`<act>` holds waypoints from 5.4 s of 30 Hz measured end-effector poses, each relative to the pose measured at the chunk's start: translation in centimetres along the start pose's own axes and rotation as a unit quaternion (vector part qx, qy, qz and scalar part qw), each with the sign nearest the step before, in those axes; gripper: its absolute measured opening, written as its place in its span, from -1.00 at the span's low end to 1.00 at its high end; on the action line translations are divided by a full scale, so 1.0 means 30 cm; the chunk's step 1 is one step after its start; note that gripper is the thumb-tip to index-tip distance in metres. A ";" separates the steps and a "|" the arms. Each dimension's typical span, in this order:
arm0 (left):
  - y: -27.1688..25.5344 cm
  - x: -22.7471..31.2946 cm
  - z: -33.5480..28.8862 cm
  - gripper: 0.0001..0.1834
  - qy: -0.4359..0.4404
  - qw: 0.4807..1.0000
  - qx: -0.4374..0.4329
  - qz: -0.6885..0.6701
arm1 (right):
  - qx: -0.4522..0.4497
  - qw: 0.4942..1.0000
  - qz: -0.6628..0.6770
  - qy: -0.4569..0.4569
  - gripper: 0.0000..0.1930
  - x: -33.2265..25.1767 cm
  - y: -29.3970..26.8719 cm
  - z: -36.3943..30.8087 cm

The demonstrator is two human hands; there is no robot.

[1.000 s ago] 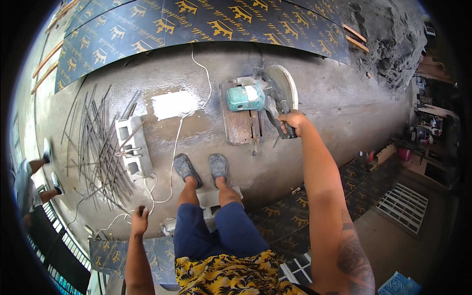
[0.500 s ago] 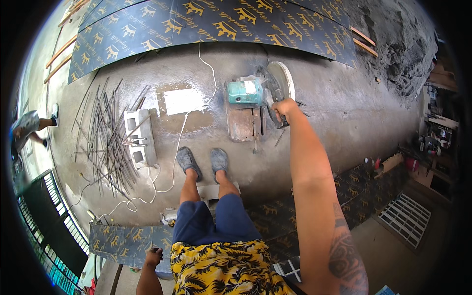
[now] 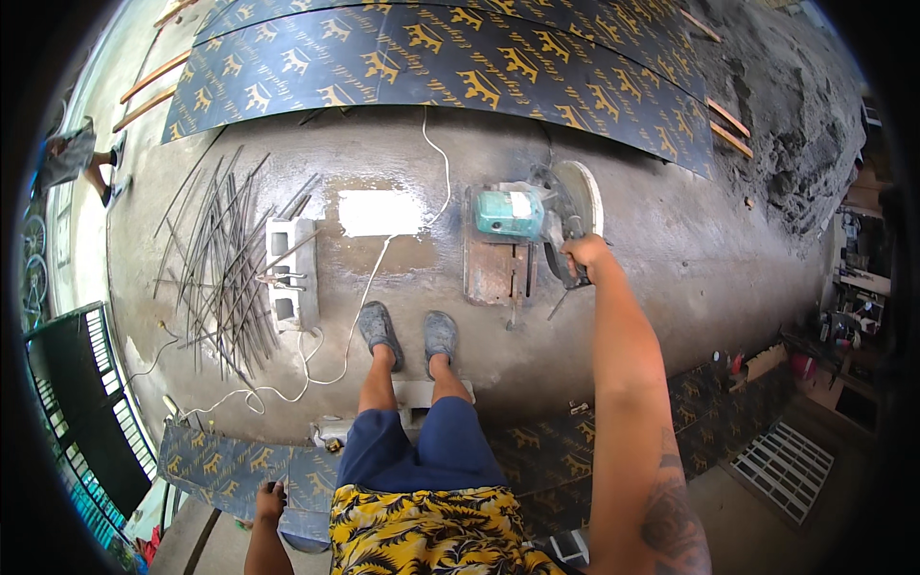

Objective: The person uses a chop saw to cut multiple steel rods into shorter pieces. After cutting, the person gathers and stacks the cut rods on the floor.

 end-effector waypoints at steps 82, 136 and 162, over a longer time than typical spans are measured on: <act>-0.336 -0.580 -0.163 -0.46 -0.061 0.946 0.048 -0.315 | -0.123 0.720 -0.569 -0.379 -0.52 -0.731 1.524 -0.933; -2.529 1.251 1.973 -0.46 0.285 0.950 0.083 -0.101 | 0.160 0.943 -0.279 -0.084 -0.53 -0.725 2.912 -1.569; -3.865 2.296 2.218 -0.50 0.119 0.979 0.047 0.160 | -0.254 0.875 -0.411 0.014 -0.31 -2.321 3.867 -1.390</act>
Point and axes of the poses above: each hand's wrist, its own z-axis towards the middle knuckle, its own y-axis out of the palm, x = y × z, the point moved 2 cm from there along z, towards the middle knuckle, and after that the axes turned 15 degrees about -z, right-handed, at the moved point
